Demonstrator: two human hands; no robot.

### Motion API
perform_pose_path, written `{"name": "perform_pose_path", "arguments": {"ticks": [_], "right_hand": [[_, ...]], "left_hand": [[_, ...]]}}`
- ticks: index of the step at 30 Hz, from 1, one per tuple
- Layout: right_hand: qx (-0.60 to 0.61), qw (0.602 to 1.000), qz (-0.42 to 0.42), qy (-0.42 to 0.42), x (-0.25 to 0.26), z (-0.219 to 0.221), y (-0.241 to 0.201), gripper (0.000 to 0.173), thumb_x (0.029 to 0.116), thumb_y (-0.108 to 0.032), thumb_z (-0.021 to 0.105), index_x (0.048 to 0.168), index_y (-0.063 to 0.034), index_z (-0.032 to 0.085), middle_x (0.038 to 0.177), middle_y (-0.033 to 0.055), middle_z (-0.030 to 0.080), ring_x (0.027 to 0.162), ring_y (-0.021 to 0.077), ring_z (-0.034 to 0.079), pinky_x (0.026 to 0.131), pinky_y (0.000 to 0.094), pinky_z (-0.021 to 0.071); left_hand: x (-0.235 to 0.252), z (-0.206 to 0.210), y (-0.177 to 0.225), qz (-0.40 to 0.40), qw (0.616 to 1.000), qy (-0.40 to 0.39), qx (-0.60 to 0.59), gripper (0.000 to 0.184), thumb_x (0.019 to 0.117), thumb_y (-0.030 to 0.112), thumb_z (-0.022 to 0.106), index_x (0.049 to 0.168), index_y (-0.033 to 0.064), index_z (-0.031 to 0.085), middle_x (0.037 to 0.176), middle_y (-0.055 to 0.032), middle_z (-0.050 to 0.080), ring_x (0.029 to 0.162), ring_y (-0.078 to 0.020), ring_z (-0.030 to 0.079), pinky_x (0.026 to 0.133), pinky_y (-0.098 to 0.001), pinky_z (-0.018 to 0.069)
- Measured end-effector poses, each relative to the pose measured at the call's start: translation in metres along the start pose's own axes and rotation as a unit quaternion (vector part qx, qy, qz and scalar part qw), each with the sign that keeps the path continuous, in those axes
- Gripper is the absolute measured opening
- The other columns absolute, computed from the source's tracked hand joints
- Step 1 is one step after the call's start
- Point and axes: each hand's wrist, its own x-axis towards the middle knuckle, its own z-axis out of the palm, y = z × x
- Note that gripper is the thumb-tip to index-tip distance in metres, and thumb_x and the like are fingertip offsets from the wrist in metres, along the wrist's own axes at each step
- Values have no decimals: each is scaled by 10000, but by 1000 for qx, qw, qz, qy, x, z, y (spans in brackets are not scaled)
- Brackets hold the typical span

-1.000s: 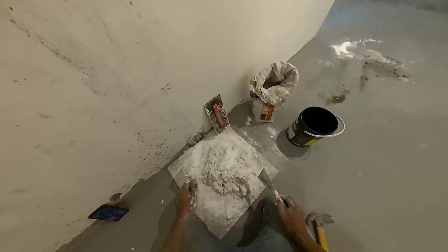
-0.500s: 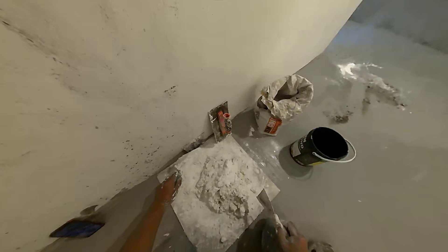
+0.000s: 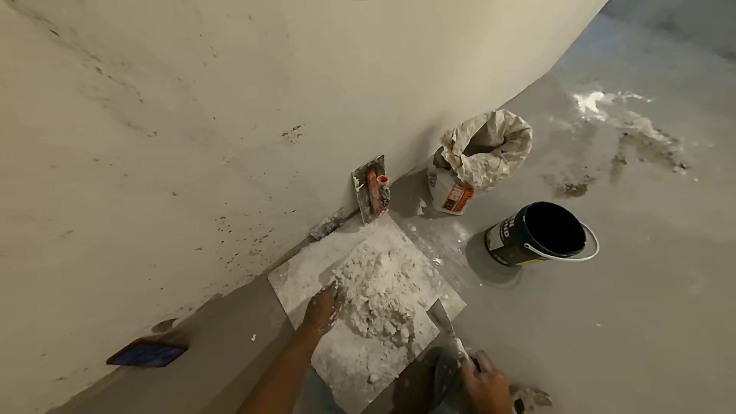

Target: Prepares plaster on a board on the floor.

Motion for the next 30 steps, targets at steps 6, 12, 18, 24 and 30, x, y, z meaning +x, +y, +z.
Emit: {"name": "perform_pose_path", "arguments": {"ticks": [6,12,18,24,30], "right_hand": [[22,1000,9,-14,-7,-5,-1,296,977,-272,614,1055,-7,719,819,145,717,723,285,704,692,522,583],[20,1000,-20,2,-14,-1,5,298,977,-282,592,1037,-19,720,833,139,717,736,289,705,688,525,582],[39,999,-30,17,-23,-1,12,306,983,-289,584,1045,-23,721,857,134,722,757,283,708,707,527,582],[47,998,-33,30,-19,0,21,311,978,-338,573,1012,-66,721,801,81,701,687,230,679,637,482,569],[51,998,-12,17,-15,-1,22,300,972,-331,581,1031,-72,721,813,80,703,704,223,681,648,476,567]], "left_hand": [[-40,5,46,-15,998,-8,59,591,1073,425,410,1551,77,421,1411,-186,598,1253,-351,616,1066,-536,477],[-102,29,88,-30,993,47,103,570,1079,389,398,1564,89,403,1458,-190,557,1139,-355,677,947,-510,556],[-141,44,78,-45,994,102,-8,579,1064,444,435,1529,100,467,1402,-141,620,1187,-304,665,1014,-501,525],[-149,46,-4,-129,906,265,-304,427,1073,347,499,1161,-29,680,943,-170,706,845,-272,685,811,-481,576],[-158,36,-92,-209,892,197,-349,458,1098,369,440,1240,-9,657,948,-167,705,710,-246,646,655,-441,558]]}}
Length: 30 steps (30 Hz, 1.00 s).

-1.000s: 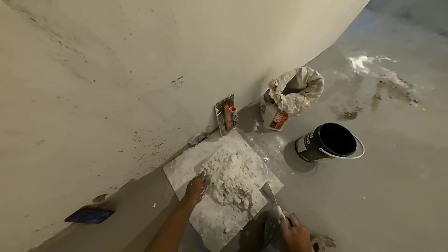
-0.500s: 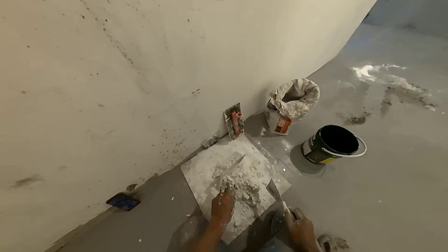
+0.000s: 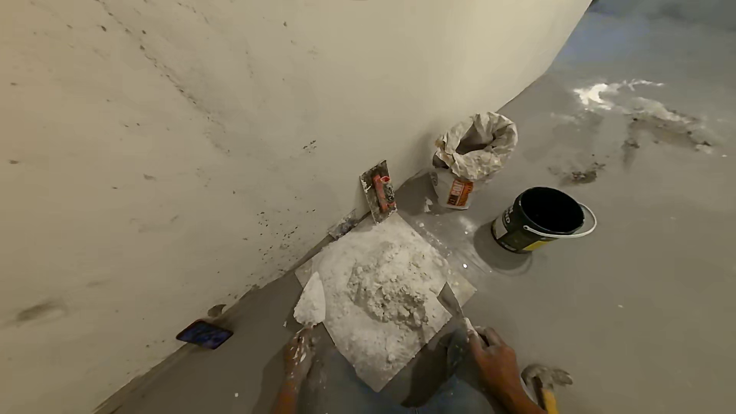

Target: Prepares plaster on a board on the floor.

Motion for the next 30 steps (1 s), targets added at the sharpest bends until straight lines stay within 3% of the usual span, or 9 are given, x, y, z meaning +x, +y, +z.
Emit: {"name": "perform_pose_path", "arguments": {"ticks": [4,10,13,16,19,21,24,27,30], "right_hand": [[5,1000,12,-2,4,2,-1,301,971,-343,571,1023,-85,719,790,52,691,680,181,666,632,429,566],[-6,1000,15,-6,11,3,-6,304,963,-326,558,1020,-75,720,796,62,698,695,197,678,643,444,569],[-10,999,23,-26,15,2,-10,293,988,-313,576,1057,-67,721,857,85,720,754,219,701,707,476,587],[-3,1000,17,-19,15,6,-9,280,974,-312,587,1023,-69,717,812,75,707,710,206,686,662,455,578],[2,1000,19,-18,13,2,-10,278,971,-308,594,1034,-70,722,819,73,712,713,204,690,674,459,584],[0,1000,14,-19,12,3,-8,282,981,-308,588,1050,-69,722,837,77,717,731,210,696,693,466,586],[-4,1000,10,-18,10,4,-10,286,974,-307,589,1027,-62,725,829,89,713,729,235,693,684,486,580],[-5,1000,12,-27,7,3,-12,287,976,-306,584,1023,-59,723,827,97,712,727,252,692,683,504,574],[0,1000,11,-18,6,4,-10,278,964,-324,596,994,-77,718,776,69,695,677,216,675,646,470,571]], "left_hand": [[16,9,2,1,999,-41,33,445,1098,369,446,1186,4,684,830,-115,679,588,-189,570,556,-379,510],[26,38,15,31,996,-57,68,440,1095,352,457,1129,-8,706,825,-156,669,607,-236,598,588,-429,535],[19,46,27,14,996,-64,68,458,1099,362,440,1124,-18,695,854,-158,678,657,-247,627,639,-440,556],[15,70,36,-11,997,-68,34,478,1103,377,422,1054,-25,676,802,-138,663,575,-223,595,567,-402,540],[9,94,45,-20,997,-69,-3,478,1103,379,426,1074,-33,667,799,-144,661,541,-216,578,525,-389,523],[5,102,54,-1,997,-72,21,476,1102,380,424,1071,-27,670,816,-144,664,598,-229,602,576,-405,537],[5,114,65,58,991,-82,91,433,1078,356,479,1079,-14,705,913,-174,699,815,-292,678,787,-487,566],[-14,122,95,91,979,-87,163,402,1060,330,507,1148,-11,699,1056,-200,709,1030,-323,679,957,-508,521],[-41,125,122,90,969,-97,206,411,1044,329,528,1250,-7,643,1147,-197,697,1116,-317,667,999,-499,512]]}}
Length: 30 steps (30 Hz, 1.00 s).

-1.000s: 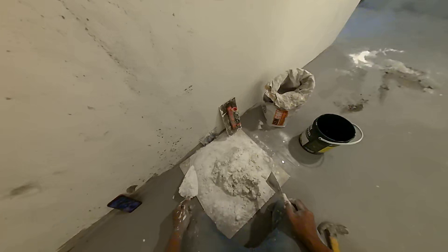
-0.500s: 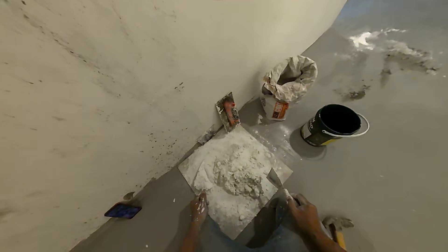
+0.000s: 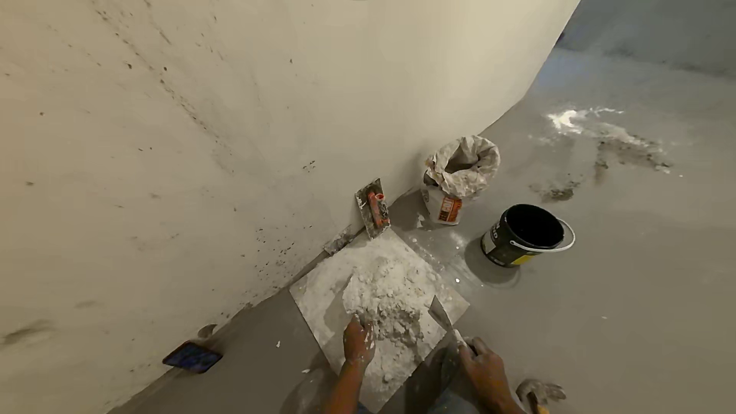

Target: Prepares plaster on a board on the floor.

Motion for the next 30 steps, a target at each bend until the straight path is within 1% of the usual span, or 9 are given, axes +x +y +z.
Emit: {"name": "perform_pose_path", "arguments": {"ticks": [4,7,8,10,14,18,21,27,30], "right_hand": [[-40,998,3,-39,0,0,-3,299,967,-351,593,1049,-89,711,850,88,713,766,249,703,707,502,583],[-42,995,-13,-89,-6,2,-17,363,979,-312,618,1227,-58,692,1115,145,717,988,293,711,890,512,582],[-22,994,-20,-101,-12,4,-28,378,981,-280,616,1260,-33,676,1156,166,703,1019,300,704,923,498,573],[34,990,-24,-135,-28,10,-62,381,989,-244,610,1282,-3,652,1134,185,703,993,302,703,918,489,573],[81,970,-5,-227,-40,24,-126,373,1026,-280,566,1279,-19,650,1140,168,704,1038,282,697,959,480,558],[47,967,-64,-242,-35,38,-138,359,1025,-283,551,1220,2,650,1171,183,672,1111,302,659,1005,467,526],[14,968,-95,-232,-45,48,-139,411,1045,-307,523,1282,14,621,1265,217,634,1202,336,627,1062,477,503],[-19,966,-64,-248,-55,56,-158,434,1046,-311,512,1356,-18,591,1371,220,588,1261,349,605,1065,504,504],[-36,966,-56,-250,-51,62,-158,429,1039,-309,505,1363,-37,579,1381,229,567,1174,373,649,980,538,551]], "left_hand": [[-29,4,16,11,999,5,33,503,1032,315,540,1396,-31,525,1218,-211,676,1152,-326,662,1020,-491,515],[-52,-1,26,23,999,7,32,528,1035,293,531,1450,-28,475,1263,-208,660,1175,-322,652,1036,-481,507],[-58,-2,28,32,999,8,28,523,1032,284,537,1450,-26,479,1267,-210,659,1178,-323,651,1038,-480,505],[-67,-4,29,42,999,-1,15,522,1030,273,549,1456,-24,485,1273,-219,659,1185,-333,649,1048,-489,499],[-83,-6,35,57,998,-24,-25,468,1038,291,542,1400,-5,551,1189,-203,688,1114,-318,671,1001,-491,519],[-88,-19,22,91,994,-31,-49,466,1034,297,556,1379,-16,568,1188,-209,688,1110,-314,670,1003,-495,517],[-87,-38,17,99,994,-36,-35,443,1039,294,548,1353,-16,589,1166,-203,693,1097,-309,671,1000,-495,516],[-90,-40,14,67,993,-16,-93,328,1049,272,532,1140,-15,661,880,-154,661,762,-269,647,737,-465,551],[-90,-42,8,44,991,-29,-126,344,1066,289,513,1148,-15,652,836,-141,638,647,-245,608,621,-431,543]]}}
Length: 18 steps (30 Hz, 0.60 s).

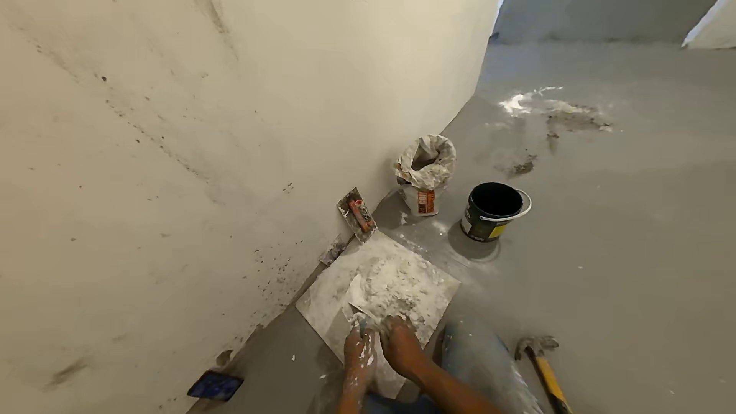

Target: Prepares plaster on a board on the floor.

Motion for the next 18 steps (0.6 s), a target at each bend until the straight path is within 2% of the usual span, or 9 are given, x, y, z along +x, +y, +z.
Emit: {"name": "perform_pose_path", "arguments": {"ticks": [4,7,10,12,15,17,18], "right_hand": [[-2,1000,8,14,12,10,1,434,1036,-274,501,1394,-33,544,1404,240,538,1155,381,658,949,531,569],[4,999,42,16,29,0,4,496,1027,-266,526,1457,-19,498,1454,271,502,1218,406,626,1000,547,543],[3,998,65,24,46,-19,10,478,1013,-252,537,1430,-18,518,1427,257,529,1242,400,611,1016,550,533],[-11,998,58,18,39,-31,3,457,1023,-261,521,1419,-33,532,1430,240,527,1222,394,623,1000,550,542],[-62,998,14,-26,4,-30,-15,467,1025,-254,520,1437,-35,525,1463,265,498,1166,439,643,952,604,549],[-83,996,0,-37,-1,-20,-13,452,1027,-245,510,1431,-43,526,1451,253,508,1151,437,648,936,603,556],[-79,996,0,-34,4,-17,-8,471,1031,-257,505,1455,-51,509,1471,251,498,1149,435,653,934,600,558]], "left_hand": [[-10,-4,11,-25,999,1,-48,328,1076,281,503,1135,-10,642,792,-119,606,558,-204,551,526,-373,504],[-26,-4,16,-38,998,-9,-48,341,1081,294,497,1065,-7,659,775,-107,616,578,-191,564,548,-358,508],[-38,1,8,-48,998,-9,-50,371,1090,303,471,1024,-7,664,761,-97,619,569,-178,560,547,-348,508],[-36,5,2,-62,995,10,-71,373,1091,300,476,1041,-25,653,769,-110,615,555,-179,542,536,-347,495],[-25,5,-5,-83,992,15,-96,376,1099,321,454,1056,-15,616,730,-91,579,501,-157,506,476,-313,470],[-23,0,-8,-62,995,0,-75,376,1096,324,453,1090,-12,623,766,-99,598,531,-169,533,500,-330,495],[-24,-5,-9,-47,997,-1,-57,373,1091,312,466,1121,-18,637,814,-120,627,586,-191,569,549,-362,521]]}}
